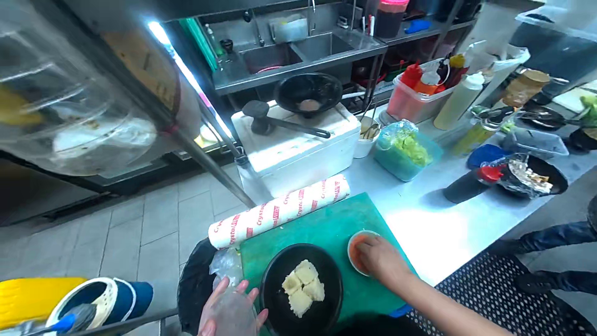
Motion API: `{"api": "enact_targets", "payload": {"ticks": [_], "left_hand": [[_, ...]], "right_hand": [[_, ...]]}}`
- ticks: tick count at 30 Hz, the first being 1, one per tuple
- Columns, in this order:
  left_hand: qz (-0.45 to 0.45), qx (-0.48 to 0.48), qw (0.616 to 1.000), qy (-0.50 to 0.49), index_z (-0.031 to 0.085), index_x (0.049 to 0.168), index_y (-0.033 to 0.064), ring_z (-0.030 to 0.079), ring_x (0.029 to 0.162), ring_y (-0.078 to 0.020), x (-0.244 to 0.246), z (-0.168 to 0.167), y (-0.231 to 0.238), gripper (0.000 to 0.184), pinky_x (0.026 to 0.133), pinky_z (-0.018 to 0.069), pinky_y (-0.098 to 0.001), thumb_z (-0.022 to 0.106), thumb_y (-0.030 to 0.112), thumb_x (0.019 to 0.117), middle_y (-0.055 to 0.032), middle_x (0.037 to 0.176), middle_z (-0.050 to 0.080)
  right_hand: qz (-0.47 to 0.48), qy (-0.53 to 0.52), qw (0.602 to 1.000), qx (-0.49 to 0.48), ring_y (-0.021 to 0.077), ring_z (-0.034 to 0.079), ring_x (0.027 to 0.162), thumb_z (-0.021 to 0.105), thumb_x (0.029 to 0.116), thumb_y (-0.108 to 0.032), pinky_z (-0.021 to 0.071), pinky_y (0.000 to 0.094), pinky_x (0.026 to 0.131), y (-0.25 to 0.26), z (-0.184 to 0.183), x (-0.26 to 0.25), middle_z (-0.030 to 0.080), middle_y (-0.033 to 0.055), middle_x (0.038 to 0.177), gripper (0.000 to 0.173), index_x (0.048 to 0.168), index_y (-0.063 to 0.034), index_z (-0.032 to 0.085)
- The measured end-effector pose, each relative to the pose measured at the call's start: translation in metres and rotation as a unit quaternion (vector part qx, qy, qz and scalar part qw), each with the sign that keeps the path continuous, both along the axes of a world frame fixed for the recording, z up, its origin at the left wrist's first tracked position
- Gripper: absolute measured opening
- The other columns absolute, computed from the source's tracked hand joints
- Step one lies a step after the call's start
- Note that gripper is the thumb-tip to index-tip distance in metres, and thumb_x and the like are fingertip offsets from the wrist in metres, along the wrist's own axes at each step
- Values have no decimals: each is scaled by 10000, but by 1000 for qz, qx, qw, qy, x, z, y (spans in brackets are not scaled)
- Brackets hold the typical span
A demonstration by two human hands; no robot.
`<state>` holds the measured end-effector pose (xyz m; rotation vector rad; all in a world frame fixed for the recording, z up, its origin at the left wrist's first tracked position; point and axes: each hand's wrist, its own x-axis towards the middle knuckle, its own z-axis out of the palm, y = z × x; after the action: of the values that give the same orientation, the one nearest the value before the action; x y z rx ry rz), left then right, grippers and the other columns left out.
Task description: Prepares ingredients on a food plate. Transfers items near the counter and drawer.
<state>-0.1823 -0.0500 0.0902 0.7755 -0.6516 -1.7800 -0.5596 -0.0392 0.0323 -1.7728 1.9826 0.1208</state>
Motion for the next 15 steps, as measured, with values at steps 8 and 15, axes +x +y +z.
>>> {"api": "enact_targets", "payload": {"ticks": [8, 15], "left_hand": [[24, -20, 999, 13, 507, 1489, 242, 596, 1265, -391, 12, 3, -4, 652, 934, 531, -644, 710, 484, 918, -133, 1399, 613], [36, -15, 999, 1, 491, 1492, 243, 611, 1240, -378, 18, -3, -8, 680, 917, 545, -625, 726, 486, 902, -126, 1381, 621]], "right_hand": [[-3, 45, 996, 73, 343, 576, 1299, 506, 1036, -189, 519, 542, 1013, -10, 4, 10, 651, 131, 1330, 288, 1226, -80, 692], [118, 43, 992, -2, 340, 607, 1250, 499, 1044, -184, 530, 547, 993, -9, -8, -4, 677, 86, 1301, 286, 1229, -174, 716]]}}
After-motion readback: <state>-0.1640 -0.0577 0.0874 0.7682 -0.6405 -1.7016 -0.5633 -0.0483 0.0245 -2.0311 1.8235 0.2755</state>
